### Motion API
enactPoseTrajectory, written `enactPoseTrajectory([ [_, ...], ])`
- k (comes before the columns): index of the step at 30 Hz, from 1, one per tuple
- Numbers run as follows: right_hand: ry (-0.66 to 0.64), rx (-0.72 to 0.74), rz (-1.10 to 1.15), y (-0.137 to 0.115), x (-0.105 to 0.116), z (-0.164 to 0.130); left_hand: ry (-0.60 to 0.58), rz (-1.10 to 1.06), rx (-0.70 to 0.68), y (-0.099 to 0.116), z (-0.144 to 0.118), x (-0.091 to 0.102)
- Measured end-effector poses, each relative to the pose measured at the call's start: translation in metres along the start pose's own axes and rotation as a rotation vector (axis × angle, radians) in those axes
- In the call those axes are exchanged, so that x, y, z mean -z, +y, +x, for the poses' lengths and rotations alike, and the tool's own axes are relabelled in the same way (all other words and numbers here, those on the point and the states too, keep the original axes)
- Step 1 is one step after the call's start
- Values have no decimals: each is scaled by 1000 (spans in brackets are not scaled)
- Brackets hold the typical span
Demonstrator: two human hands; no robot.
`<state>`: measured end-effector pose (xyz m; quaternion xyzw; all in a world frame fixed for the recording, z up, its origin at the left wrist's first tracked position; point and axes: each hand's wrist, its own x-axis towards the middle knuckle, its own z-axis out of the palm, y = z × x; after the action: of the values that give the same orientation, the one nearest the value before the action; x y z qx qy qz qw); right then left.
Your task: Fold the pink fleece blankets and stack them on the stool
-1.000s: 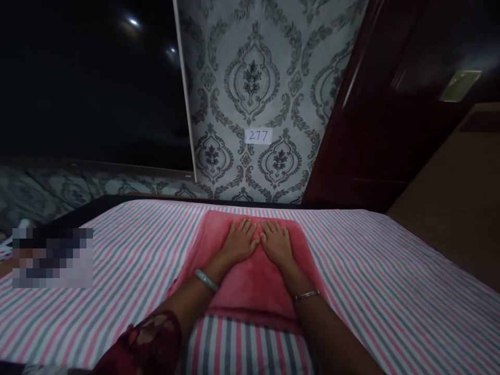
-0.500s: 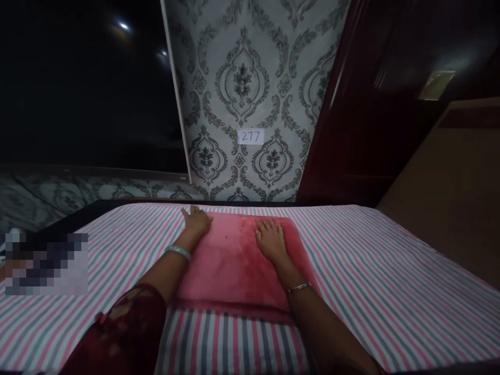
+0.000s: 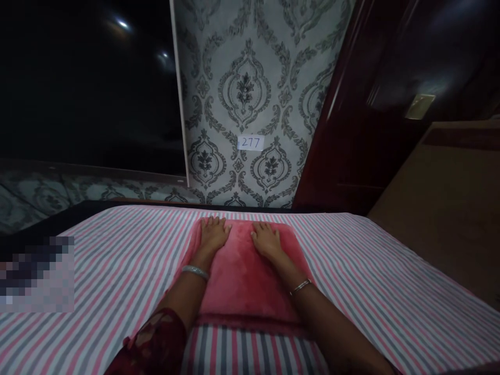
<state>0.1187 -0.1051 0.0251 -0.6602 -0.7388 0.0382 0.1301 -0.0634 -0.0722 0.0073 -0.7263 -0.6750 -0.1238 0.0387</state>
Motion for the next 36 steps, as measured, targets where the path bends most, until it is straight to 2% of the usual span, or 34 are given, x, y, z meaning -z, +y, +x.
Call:
enactPoseTrajectory([
  [2,31,76,4,-20,3,7,17,5,0,0,0,1],
  [5,66,208,19,-49,-7,12,31,21,-12,0,0,1],
  [7,81,242,27,-58,-18,13,31,32,-21,-2,0,0],
  [9,95,235,28,-52,-26,14,30,39,-27,-3,1,-1],
  [11,92,180,10,-33,-27,17,31,40,-32,-4,2,-2],
  [15,76,6,-55,29,-15,17,40,26,-44,-4,3,-2],
  [20,63,-255,-16,98,-14,-10,39,2,-30,-3,6,-3],
  [24,15,-264,-6,136,-18,-33,33,-10,-18,-2,7,-3],
  [27,-6,-260,7,152,-5,-40,33,-23,-24,-1,6,-1],
  [29,36,-270,7,145,9,-44,34,-38,-22,0,5,2],
  [31,105,-220,5,116,20,-50,37,-51,-14,1,4,3],
  [33,157,-46,30,68,24,-59,39,-50,-10,2,1,4],
  [36,69,173,111,-10,13,-77,37,-22,-14,3,-2,4],
])
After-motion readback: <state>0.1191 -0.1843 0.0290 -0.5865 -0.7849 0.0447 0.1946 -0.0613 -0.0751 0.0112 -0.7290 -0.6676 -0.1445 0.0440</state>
